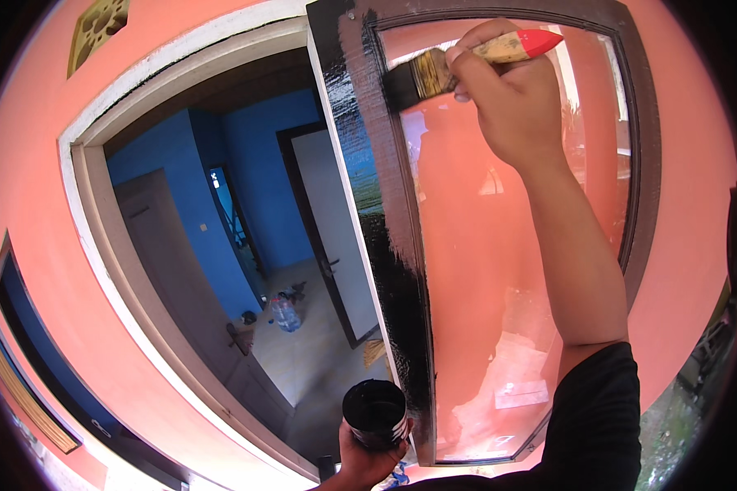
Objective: The person paints a door frame black using a brush and a small paint can. They repeatedly dip the brush into the can and apply paint along the vertical edge of the frame, occasionally wiping excess paint with a cloth.
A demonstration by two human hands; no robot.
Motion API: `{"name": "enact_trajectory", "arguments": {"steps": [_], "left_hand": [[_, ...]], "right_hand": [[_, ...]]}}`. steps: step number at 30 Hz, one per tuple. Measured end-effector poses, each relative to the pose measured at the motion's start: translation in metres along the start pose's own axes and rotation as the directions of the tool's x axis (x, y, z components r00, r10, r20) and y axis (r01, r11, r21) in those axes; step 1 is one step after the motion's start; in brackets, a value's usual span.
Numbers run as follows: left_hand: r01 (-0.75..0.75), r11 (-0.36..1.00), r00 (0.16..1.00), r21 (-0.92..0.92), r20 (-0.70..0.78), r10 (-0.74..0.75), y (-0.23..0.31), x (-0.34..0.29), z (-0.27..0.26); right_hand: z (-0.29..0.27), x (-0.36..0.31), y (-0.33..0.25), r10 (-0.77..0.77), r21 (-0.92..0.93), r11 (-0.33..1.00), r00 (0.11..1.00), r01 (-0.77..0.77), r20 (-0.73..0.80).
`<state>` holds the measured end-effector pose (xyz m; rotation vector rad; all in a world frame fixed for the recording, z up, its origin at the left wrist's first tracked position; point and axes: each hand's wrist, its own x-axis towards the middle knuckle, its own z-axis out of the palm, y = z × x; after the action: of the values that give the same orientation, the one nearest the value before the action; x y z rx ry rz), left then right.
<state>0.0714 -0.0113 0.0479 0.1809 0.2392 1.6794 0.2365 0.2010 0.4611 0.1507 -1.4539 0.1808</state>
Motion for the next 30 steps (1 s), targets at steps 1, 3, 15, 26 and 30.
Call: {"name": "enact_trajectory", "arguments": {"steps": [1,3,15,26,30], "left_hand": [[-0.035,0.999,0.999,0.019,-0.029,0.036,-0.002,-0.001,0.004],[-0.049,0.998,0.997,0.031,-0.050,0.050,-0.003,-0.001,0.009],[0.032,0.999,0.999,-0.009,0.015,-0.032,0.003,0.000,0.000],[0.101,0.995,0.991,-0.021,0.093,-0.099,0.002,0.002,-0.003],[0.095,0.995,0.993,-0.002,0.067,-0.095,0.004,0.001,-0.006]], "right_hand": [[0.001,0.004,0.002,-0.029,0.060,0.998,0.998,0.032,-0.049],[0.009,0.014,0.008,-0.077,0.178,0.979,0.986,0.103,-0.149],[-0.007,-0.026,0.004,0.029,0.126,0.991,0.998,-0.037,0.059],[0.007,-0.029,0.007,0.067,0.074,0.995,0.998,-0.068,0.022],[-0.003,-0.063,0.000,0.108,0.135,0.984,0.990,-0.120,0.094]]}}
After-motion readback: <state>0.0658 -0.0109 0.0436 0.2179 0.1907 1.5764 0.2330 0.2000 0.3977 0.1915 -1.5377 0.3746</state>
